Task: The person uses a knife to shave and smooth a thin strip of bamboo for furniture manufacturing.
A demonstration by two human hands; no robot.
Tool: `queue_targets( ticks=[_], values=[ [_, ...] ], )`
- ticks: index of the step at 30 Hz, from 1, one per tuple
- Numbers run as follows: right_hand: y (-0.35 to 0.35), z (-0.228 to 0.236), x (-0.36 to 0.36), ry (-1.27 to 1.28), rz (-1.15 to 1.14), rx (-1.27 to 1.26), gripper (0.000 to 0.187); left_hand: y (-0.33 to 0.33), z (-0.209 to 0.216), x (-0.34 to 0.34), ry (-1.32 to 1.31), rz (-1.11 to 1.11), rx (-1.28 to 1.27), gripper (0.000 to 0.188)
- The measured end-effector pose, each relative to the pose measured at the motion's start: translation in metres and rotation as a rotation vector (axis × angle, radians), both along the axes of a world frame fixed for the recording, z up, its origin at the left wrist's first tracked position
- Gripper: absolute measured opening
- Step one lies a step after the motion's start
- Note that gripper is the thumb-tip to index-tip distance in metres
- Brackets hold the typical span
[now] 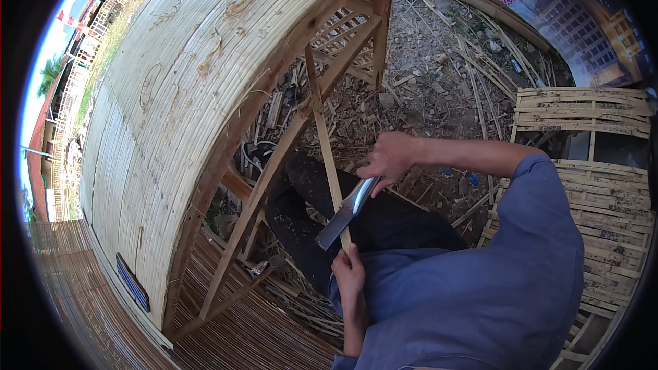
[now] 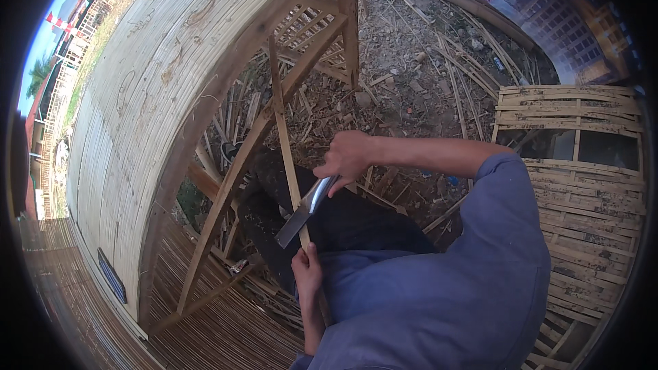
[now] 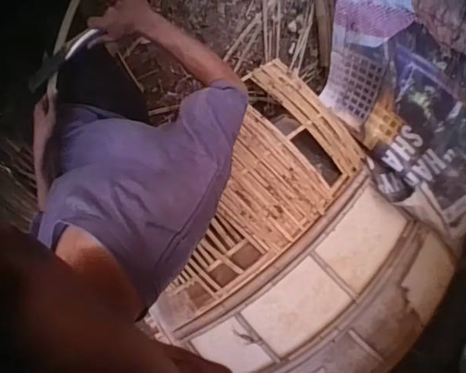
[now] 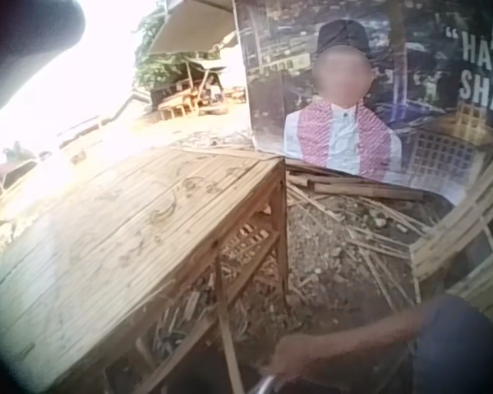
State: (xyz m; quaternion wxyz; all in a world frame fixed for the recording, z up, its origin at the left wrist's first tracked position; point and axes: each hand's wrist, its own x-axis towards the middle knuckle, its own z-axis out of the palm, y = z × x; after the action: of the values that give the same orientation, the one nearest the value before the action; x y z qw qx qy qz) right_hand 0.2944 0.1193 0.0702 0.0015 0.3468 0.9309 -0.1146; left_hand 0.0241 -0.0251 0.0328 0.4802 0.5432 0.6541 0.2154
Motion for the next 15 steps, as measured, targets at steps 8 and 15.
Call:
queue_targets(
  ticks=[8, 15],
  values=[
    [0.055, -0.026, 0.038, 0.324, -0.859, -0.141, 0.053, -0.015, 0.019, -0.007, -0.007, 0.016, -0.096, 0.041],
    [-0.002, -0.017, 0.002, 0.083, -0.295, -0.097, 0.051, -0.005, 0.012, -0.018, -0.116, 0.037, -0.147, 0.042]
  ],
)
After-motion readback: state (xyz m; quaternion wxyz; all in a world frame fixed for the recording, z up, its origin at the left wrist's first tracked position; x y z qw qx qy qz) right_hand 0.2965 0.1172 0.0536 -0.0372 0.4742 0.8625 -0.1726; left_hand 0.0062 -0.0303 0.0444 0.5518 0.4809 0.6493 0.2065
